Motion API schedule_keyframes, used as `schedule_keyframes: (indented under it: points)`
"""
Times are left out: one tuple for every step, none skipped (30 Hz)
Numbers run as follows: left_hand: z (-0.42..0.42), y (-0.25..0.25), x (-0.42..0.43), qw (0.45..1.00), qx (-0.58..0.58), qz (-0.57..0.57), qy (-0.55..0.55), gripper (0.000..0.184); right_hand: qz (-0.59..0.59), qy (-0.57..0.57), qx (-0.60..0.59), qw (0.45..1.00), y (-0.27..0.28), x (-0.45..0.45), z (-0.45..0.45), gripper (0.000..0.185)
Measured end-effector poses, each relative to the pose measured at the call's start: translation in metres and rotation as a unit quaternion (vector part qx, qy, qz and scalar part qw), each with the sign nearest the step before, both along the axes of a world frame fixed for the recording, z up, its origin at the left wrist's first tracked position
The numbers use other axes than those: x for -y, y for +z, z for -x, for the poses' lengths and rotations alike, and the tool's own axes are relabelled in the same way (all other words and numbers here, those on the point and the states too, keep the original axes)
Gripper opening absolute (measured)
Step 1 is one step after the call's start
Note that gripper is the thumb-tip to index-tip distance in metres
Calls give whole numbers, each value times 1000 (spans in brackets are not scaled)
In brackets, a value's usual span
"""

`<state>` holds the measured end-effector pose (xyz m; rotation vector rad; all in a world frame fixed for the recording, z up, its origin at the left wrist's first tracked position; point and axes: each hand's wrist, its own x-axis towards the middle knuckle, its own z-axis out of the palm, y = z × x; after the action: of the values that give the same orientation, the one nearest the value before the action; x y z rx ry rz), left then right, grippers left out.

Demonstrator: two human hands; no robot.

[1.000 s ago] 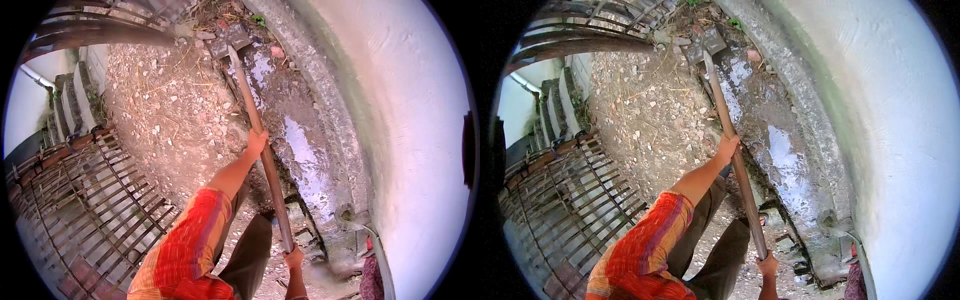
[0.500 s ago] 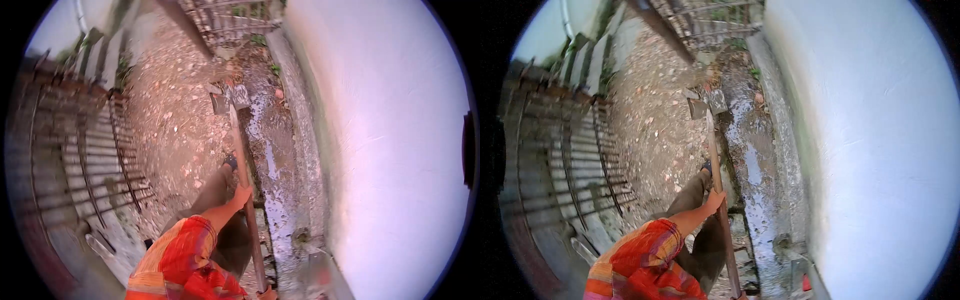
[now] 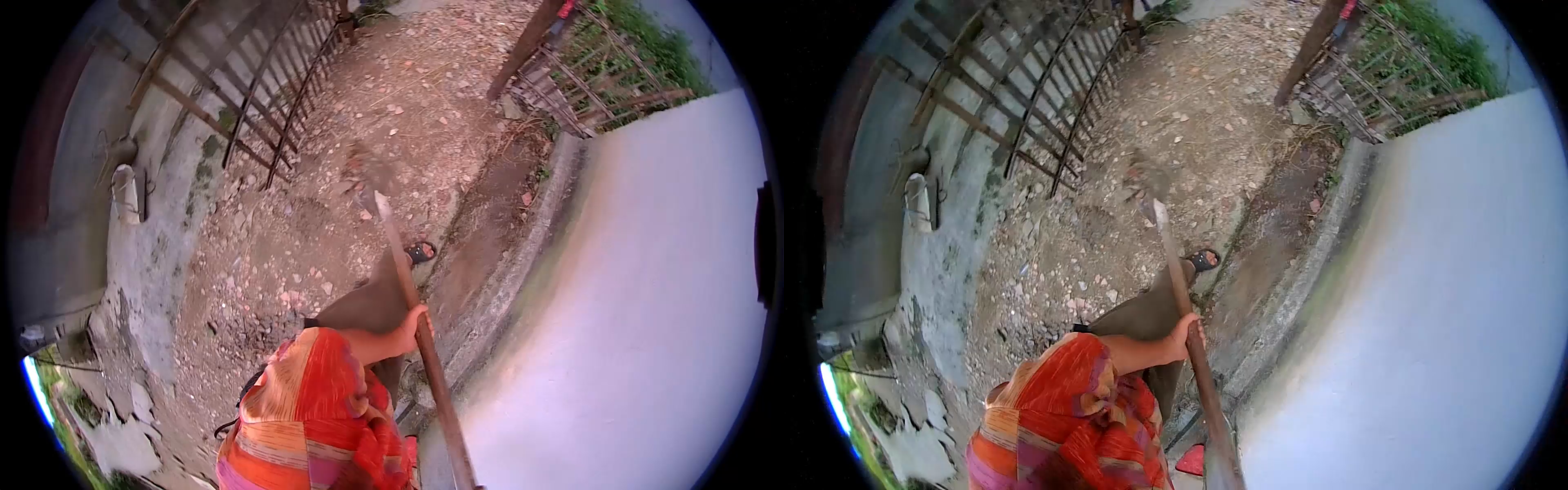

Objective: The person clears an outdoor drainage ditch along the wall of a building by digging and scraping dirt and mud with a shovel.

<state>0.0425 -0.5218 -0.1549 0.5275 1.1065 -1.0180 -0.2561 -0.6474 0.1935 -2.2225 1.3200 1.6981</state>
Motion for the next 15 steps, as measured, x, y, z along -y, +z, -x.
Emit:
schedule_keyframes:
  points:
    - [-14,17,-2,995,-23,60,80,20,26,49,-30,998,22,11,-40,20]
    - [-28,35,-5,986,-65,73,132,21,99,153,60,981,33,13,-51,15]
    - [-40,33,-9,986,-69,74,134,21,169,250,149,942,40,12,-61,13]
    - [-48,27,-13,984,-43,73,157,23,168,274,201,925,38,11,-79,12]
    - [-55,19,-18,980,-15,71,186,24,165,301,255,904,28,14,-96,11]
    - [-67,7,-24,978,-15,71,195,24,148,290,238,915,15,8,-106,12]
    - [-81,-6,-32,975,0,88,204,24,146,292,255,910,1,1,-110,13]
    - [-93,-11,-39,972,13,101,213,23,157,283,271,906,-9,-12,-119,13]
    - [-101,-15,-42,971,9,93,220,23,165,271,285,905,-17,-19,-124,14]
    - [-108,-14,-41,965,21,132,225,22,156,274,281,906,-20,-21,-122,14]
    - [-114,-10,-37,957,36,175,227,22,180,257,289,905,-22,-22,-120,13]
    - [-119,-3,-29,957,37,182,223,21,209,238,298,901,-22,-24,-120,13]
    - [-122,2,-18,957,37,187,220,21,214,236,298,900,-16,-25,-120,13]
    - [-123,5,-5,968,25,162,188,21,217,222,298,903,-7,-24,-122,14]
    - [-123,8,8,978,13,137,154,21,222,207,298,905,-1,-23,-122,15]
